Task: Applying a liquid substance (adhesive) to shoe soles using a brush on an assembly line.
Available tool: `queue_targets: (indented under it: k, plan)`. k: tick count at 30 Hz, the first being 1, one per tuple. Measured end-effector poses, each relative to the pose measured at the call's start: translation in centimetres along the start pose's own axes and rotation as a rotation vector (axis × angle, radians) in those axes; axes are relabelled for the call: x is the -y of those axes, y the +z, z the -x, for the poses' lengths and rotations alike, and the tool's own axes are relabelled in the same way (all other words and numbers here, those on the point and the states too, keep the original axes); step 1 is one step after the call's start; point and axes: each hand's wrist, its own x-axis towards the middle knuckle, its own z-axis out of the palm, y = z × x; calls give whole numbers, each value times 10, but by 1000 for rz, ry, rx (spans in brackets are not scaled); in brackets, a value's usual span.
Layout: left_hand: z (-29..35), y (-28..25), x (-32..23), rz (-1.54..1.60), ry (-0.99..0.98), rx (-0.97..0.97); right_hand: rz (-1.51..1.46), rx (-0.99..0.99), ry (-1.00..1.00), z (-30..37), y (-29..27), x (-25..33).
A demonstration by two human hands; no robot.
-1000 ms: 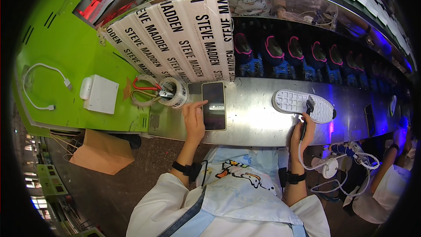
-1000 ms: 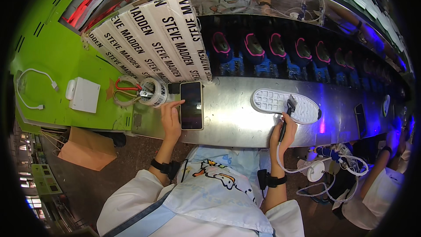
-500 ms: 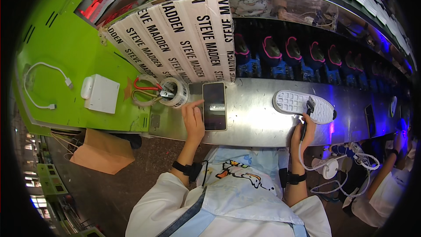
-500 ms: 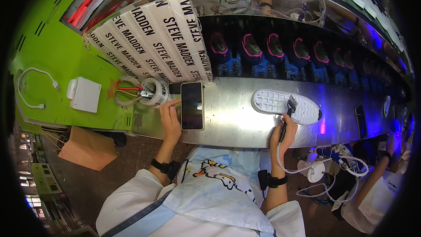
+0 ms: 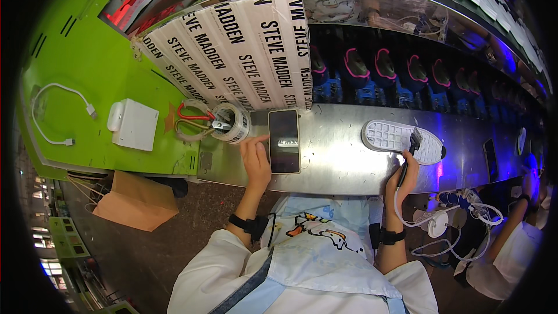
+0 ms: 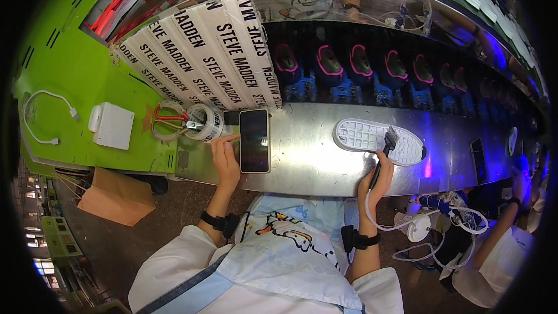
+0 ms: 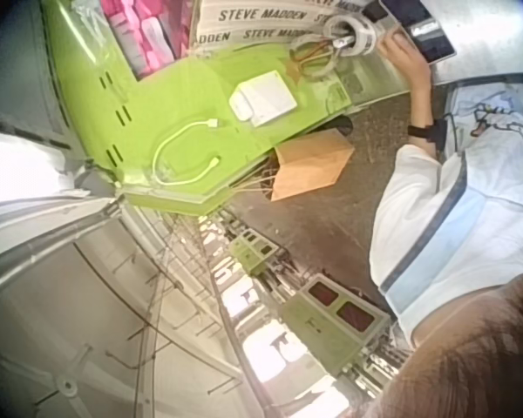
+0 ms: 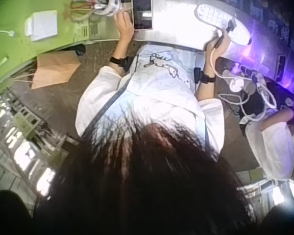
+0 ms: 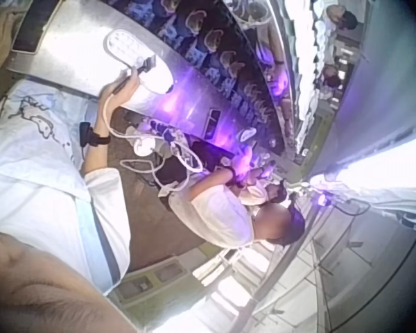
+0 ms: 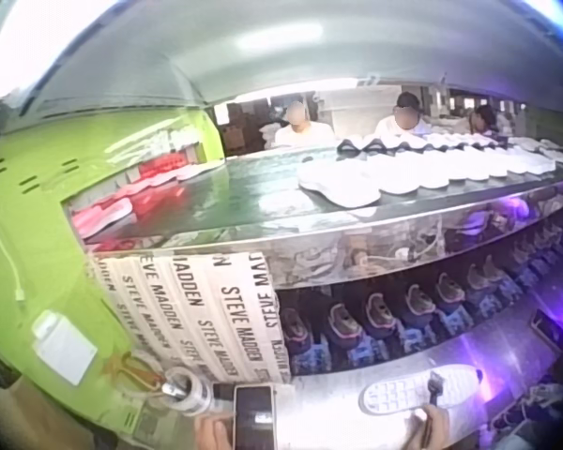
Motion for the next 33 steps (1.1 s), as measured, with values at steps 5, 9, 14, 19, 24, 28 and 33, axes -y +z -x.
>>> queue_targets:
  k: [5,9,14,19,24,28,33]
  plan:
    - [-2,-1,-5,-2,4,34,-20,-25,1,0,0,1]
    - [1,-1,-5,-69,29,72,-13,-22,8,0,1,1]
    - [0,0,-5,-77,144,208,-17,-9,12,-1,-1,1]
    - [0,4,-2,32,53,78,-28,-15,21,0,-2,0]
    - [0,2,-5,17,46,68,-24,-23,16,0,-5,0]
    - [2,2,-10,13,37,81,-21,-19,30,-1,-10,1]
    - [3,2,-13,22,22,96,-20,-26,29,-1,-16,2]
